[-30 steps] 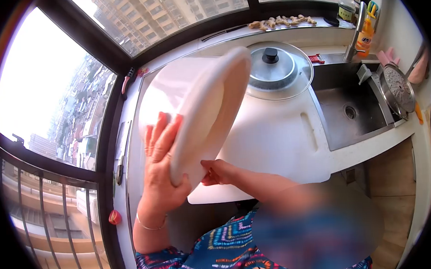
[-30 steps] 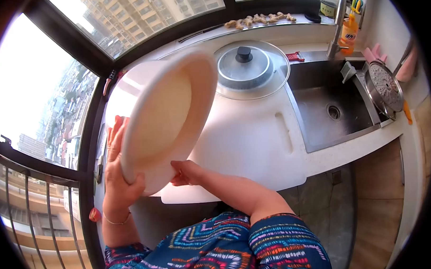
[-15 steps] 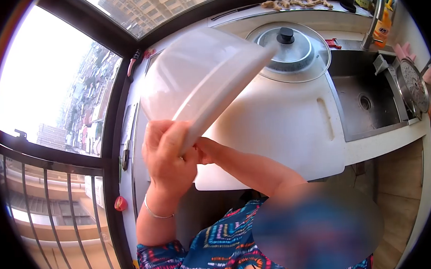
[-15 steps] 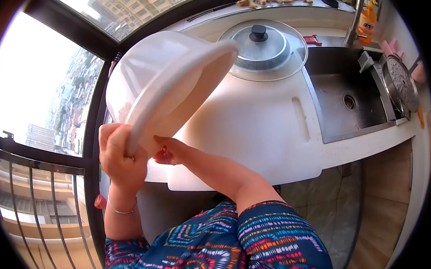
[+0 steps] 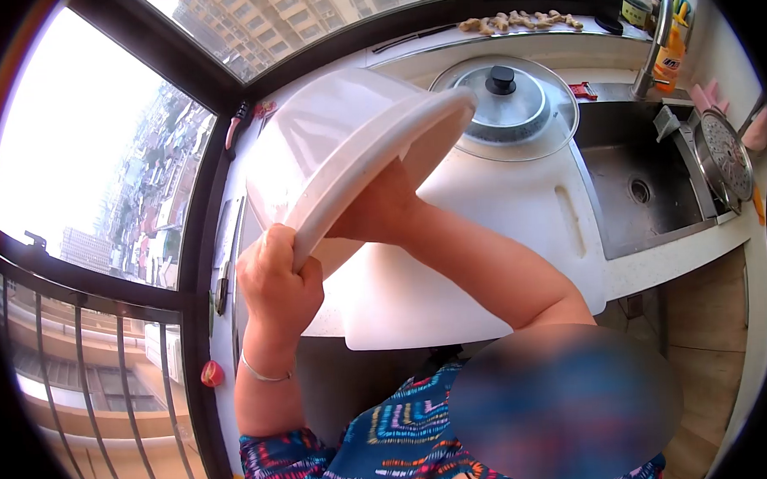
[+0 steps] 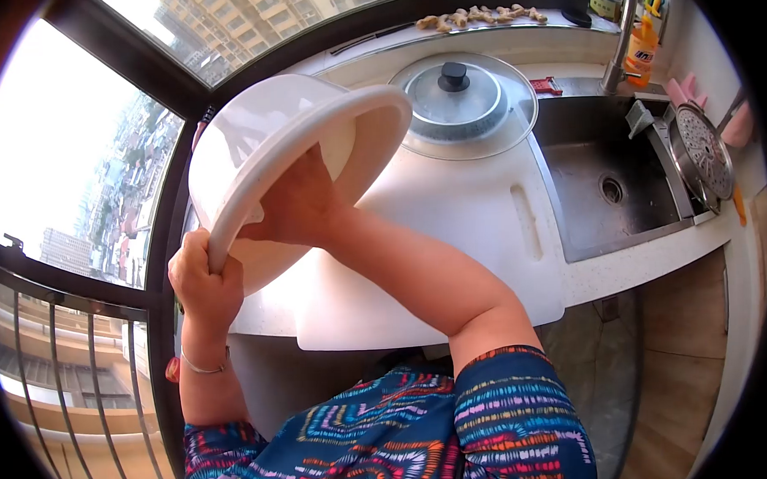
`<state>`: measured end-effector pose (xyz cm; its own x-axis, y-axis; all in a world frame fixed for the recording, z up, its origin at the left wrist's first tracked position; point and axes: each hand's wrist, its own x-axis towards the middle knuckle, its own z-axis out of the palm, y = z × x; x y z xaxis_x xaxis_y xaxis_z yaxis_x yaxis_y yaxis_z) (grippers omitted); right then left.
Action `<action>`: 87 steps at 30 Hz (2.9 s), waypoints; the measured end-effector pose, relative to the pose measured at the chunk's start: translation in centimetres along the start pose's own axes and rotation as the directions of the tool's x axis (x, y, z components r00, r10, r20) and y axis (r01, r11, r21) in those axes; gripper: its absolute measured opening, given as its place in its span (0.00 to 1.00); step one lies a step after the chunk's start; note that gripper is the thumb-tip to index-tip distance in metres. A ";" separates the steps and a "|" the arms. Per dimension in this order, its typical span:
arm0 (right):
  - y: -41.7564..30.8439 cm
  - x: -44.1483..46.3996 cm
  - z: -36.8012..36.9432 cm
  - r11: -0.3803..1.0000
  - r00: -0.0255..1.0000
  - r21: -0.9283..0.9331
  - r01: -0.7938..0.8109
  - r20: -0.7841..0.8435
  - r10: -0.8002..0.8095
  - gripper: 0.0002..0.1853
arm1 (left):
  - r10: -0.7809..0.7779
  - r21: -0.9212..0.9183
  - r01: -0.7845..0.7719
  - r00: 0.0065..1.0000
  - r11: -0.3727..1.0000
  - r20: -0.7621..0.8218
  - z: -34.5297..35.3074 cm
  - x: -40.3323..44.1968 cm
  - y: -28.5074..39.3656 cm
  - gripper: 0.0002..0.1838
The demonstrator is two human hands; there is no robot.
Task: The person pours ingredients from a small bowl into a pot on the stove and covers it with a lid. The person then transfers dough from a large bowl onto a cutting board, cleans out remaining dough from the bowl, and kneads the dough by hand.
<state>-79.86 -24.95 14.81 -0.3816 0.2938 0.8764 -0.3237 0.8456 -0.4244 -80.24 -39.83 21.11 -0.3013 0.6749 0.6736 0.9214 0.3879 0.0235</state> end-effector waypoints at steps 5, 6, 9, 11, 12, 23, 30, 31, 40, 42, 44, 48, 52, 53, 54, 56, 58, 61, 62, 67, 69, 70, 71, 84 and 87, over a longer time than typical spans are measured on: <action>2.7 -2.6 4.2 0.933 0.987 0.339 -0.122 -0.056 0.149 0.29 | 0.105 -0.064 -0.100 0.992 0.993 0.076 0.1 -0.1 0.6 0.10; 2.8 -2.7 4.2 0.791 0.961 0.557 -0.252 0.046 0.274 0.27 | 0.086 -0.069 -0.081 0.993 0.994 0.077 0.2 0.0 0.8 0.10; 3.0 -3.3 1.4 0.918 0.967 0.313 -0.244 0.144 0.209 0.24 | 0.067 0.029 -0.070 0.994 0.997 0.084 0.2 0.6 1.3 0.10; 3.0 -4.9 -0.7 0.984 0.979 -0.175 -0.023 0.198 0.058 0.22 | 0.025 0.040 -0.028 0.997 0.999 0.077 0.4 0.9 1.3 0.10; 3.2 -6.1 -0.8 0.986 0.974 -0.162 -0.038 0.213 0.073 0.17 | -0.019 0.054 0.015 0.997 0.998 0.070 0.5 1.0 1.3 0.10; 2.7 -15.0 -6.5 0.952 0.737 -0.247 -0.179 0.608 0.296 0.14 | -0.017 0.108 0.006 0.995 0.994 0.101 0.2 1.8 0.8 0.09; -1.4 -2.4 -5.7 0.938 0.967 -0.338 0.079 0.256 0.011 0.19 | -0.019 0.070 0.011 0.993 0.998 0.117 0.0 1.5 0.9 0.09; -1.2 -1.0 -4.3 0.977 0.948 -0.214 0.028 0.316 0.042 0.20 | -0.005 0.068 -0.002 0.994 0.998 0.108 0.1 1.4 0.9 0.09; 2.4 0.7 3.1 0.981 0.933 -0.056 0.187 0.323 -0.159 0.31 | 0.117 -0.009 -0.118 0.979 0.993 0.167 -0.3 0.5 1.6 0.13; 2.2 1.4 4.0 0.925 0.885 -0.289 0.248 0.455 -0.095 0.30 | 0.118 -0.017 -0.117 0.979 0.993 0.168 -0.3 0.4 1.9 0.12; 1.4 1.4 3.1 0.808 0.827 -0.484 0.335 0.562 -0.006 0.30 | 0.117 -0.020 -0.115 0.979 0.993 0.167 -0.2 0.1 2.1 0.12; 1.7 -4.1 1.6 0.819 0.921 0.473 -0.325 0.356 0.161 0.20 | 0.060 0.041 -0.065 0.990 0.997 0.127 -0.1 0.2 1.9 0.11; 2.7 -11.8 0.4 0.940 0.775 -0.339 0.026 0.601 0.195 0.14 | -0.032 0.069 0.026 0.996 0.997 0.083 -0.1 0.7 0.9 0.10; 2.4 -13.3 -0.7 0.959 0.779 -0.280 0.029 0.608 0.154 0.14 | -0.045 0.062 0.040 0.996 0.997 0.077 -0.1 0.8 0.6 0.10; 2.4 -13.8 -1.2 0.974 0.785 -0.224 0.031 0.609 0.115 0.14 | -0.047 0.038 0.044 0.996 0.998 0.082 -0.2 1.0 0.4 0.11; 0.1 -10.0 -3.4 0.967 0.732 -0.246 -0.073 0.645 0.219 0.15 | -0.040 0.026 0.038 0.996 0.999 0.079 -0.3 1.3 0.2 0.12; -1.9 -4.8 -5.7 0.960 0.802 -0.262 -0.099 0.550 0.232 0.17 | -0.047 0.008 0.047 0.996 0.999 0.082 -0.2 1.3 0.6 0.13; 1.1 -0.5 -3.6 0.967 0.974 -0.246 0.057 0.225 0.000 0.20 | -0.021 0.031 0.017 0.992 0.999 0.122 -0.2 1.5 1.3 0.14; 2.0 0.0 -2.6 0.967 0.977 -0.248 0.058 0.213 -0.004 0.20 | -0.012 0.031 0.007 0.990 0.999 0.142 -0.3 1.6 1.6 0.14; 4.9 1.1 1.4 0.988 0.976 -0.153 -0.003 0.215 0.036 0.30 | 0.012 0.012 -0.014 0.986 1.000 0.168 -0.3 1.1 1.8 0.13; 5.9 1.3 1.8 0.992 0.973 -0.125 -0.002 0.230 0.031 0.30 | 0.004 0.021 -0.008 0.985 1.000 0.175 -0.4 0.8 1.8 0.12; 6.2 1.3 1.8 0.993 0.973 -0.114 -0.014 0.229 0.040 0.30 | 0.005 0.023 -0.009 0.985 1.000 0.171 -0.4 0.6 1.8 0.11; 6.5 1.1 1.7 0.994 0.970 -0.102 -0.033 0.235 0.056 0.30 | 0.006 0.021 -0.010 0.986 1.000 0.167 -0.2 0.5 1.9 0.10; 2.4 -8.4 0.4 0.803 0.604 -0.539 -0.255 0.559 0.568 0.30 | -0.049 0.042 0.045 0.994 0.998 0.094 0.6 1.9 1.2 0.10; -0.4 -6.1 -2.6 0.871 0.673 -0.453 -0.192 0.585 0.452 0.27 | -0.077 -0.019 0.078 0.996 0.997 0.045 0.4 1.9 1.4 0.08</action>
<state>-75.17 -25.94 10.21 -0.9098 0.3196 0.2648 0.1834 0.8819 -0.4344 -79.62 -37.75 22.19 -0.3826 0.6706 0.6355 0.8995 0.4275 0.0905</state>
